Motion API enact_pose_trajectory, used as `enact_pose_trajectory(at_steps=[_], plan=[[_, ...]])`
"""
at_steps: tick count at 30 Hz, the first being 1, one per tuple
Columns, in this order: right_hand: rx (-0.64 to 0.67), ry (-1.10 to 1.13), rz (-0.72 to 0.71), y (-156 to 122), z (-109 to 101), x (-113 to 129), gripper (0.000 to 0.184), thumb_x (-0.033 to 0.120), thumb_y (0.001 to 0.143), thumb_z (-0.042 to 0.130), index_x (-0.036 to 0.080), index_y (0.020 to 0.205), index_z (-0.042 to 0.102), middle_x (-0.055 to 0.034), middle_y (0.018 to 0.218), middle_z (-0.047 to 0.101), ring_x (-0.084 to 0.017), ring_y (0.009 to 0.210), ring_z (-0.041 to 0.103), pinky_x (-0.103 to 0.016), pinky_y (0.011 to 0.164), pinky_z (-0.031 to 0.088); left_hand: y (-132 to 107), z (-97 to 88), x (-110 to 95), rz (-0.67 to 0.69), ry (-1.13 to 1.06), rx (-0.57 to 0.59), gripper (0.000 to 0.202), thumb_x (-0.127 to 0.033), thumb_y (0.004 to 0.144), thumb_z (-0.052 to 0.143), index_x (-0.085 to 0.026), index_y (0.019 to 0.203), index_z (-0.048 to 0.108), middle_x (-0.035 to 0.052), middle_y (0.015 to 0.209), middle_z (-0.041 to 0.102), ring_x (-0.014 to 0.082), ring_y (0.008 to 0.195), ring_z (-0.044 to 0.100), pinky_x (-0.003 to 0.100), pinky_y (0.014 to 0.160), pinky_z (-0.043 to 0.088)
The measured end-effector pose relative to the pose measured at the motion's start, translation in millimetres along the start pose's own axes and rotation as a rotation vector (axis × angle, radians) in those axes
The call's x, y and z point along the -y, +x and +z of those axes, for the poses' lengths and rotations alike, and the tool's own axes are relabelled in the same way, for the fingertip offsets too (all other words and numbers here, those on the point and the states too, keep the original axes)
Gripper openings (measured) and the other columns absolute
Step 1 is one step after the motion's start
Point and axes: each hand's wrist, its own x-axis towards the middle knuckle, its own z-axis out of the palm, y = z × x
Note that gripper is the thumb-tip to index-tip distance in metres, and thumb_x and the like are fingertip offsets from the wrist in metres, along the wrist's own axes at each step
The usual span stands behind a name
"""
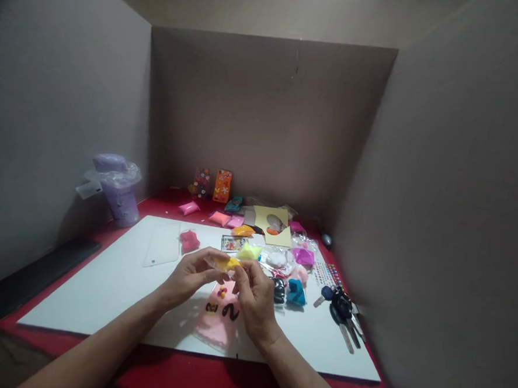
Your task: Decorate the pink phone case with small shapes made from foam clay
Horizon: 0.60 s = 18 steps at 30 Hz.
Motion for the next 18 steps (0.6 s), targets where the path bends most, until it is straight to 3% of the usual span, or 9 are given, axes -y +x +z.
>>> enact_pose_trajectory(at_steps=[3, 5, 8, 11, 14, 18], plan=[[0.040, -0.067, -0.116, -1.2, -1.0, -0.1, 0.023, 0.037, 0.087, 0.054, 0.022, 0.104, 0.057, -0.0020, 0.079, 0.062, -0.016, 0.066, 0.059, -0.028, 0.062, 0.047, 1.2, -0.5, 0.3, 0.012, -0.038, -0.055, 0.024, -0.030, 0.074, 0.071, -0.014, 0.090, 0.065, 0.0068, 0.090, 0.066, 0.0175, 0.072, 0.066, 0.032, 0.066, 0.055], [0.040, -0.106, -0.167, -1.7, -0.8, 1.1, 0.034, 0.033, 0.080, 0.065, 0.022, 0.110, 0.054, -0.0037, 0.090, 0.063, -0.017, 0.072, 0.060, -0.030, 0.066, 0.049, 1.3, -1.0, 1.4, 0.034, -0.065, -0.076, 0.022, -0.031, 0.074, 0.071, -0.013, 0.083, 0.066, 0.0076, 0.090, 0.066, 0.0173, 0.073, 0.065, 0.030, 0.065, 0.055], [0.012, -0.140, -0.190, -1.5, 0.8, 2.3, 0.026, 0.028, 0.078, 0.067, 0.022, 0.101, 0.056, -0.0027, 0.087, 0.063, -0.017, 0.073, 0.060, -0.030, 0.067, 0.048, 0.3, -0.3, 4.0, 0.014, -0.075, -0.079, 0.022, -0.032, 0.075, 0.070, -0.011, 0.072, 0.064, 0.0075, 0.082, 0.067, 0.0149, 0.066, 0.063, 0.027, 0.059, 0.053], [0.017, -0.137, -0.187, -0.6, 2.2, 1.5, 0.006, 0.027, 0.083, 0.060, 0.021, 0.084, 0.058, -0.0010, 0.077, 0.060, -0.016, 0.070, 0.058, -0.029, 0.065, 0.047, -0.6, 1.6, 4.9, -0.041, -0.079, -0.097, 0.023, -0.032, 0.072, 0.073, -0.011, 0.079, 0.065, 0.0056, 0.076, 0.067, 0.0146, 0.064, 0.063, 0.026, 0.058, 0.052], [-0.014, -0.066, -0.191, -0.9, 2.8, 0.7, 0.006, 0.025, 0.084, 0.059, 0.022, 0.088, 0.055, -0.0011, 0.080, 0.058, -0.015, 0.072, 0.058, -0.028, 0.065, 0.047, -1.5, 3.8, 2.0, -0.108, -0.080, -0.087, 0.031, -0.034, 0.070, 0.074, -0.012, 0.091, 0.066, 0.0057, 0.077, 0.069, 0.0157, 0.065, 0.064, 0.028, 0.060, 0.052], [-0.009, -0.055, -0.226, -4.4, 2.7, 0.4, 0.008, 0.022, 0.084, 0.059, 0.022, 0.089, 0.054, -0.0015, 0.081, 0.057, -0.015, 0.073, 0.057, -0.028, 0.065, 0.048, -5.1, 8.0, 0.3, -0.162, -0.032, -0.042, 0.030, -0.038, 0.071, 0.073, -0.010, 0.078, 0.067, 0.0046, 0.062, 0.066, 0.0142, 0.056, 0.061, 0.026, 0.056, 0.049]])
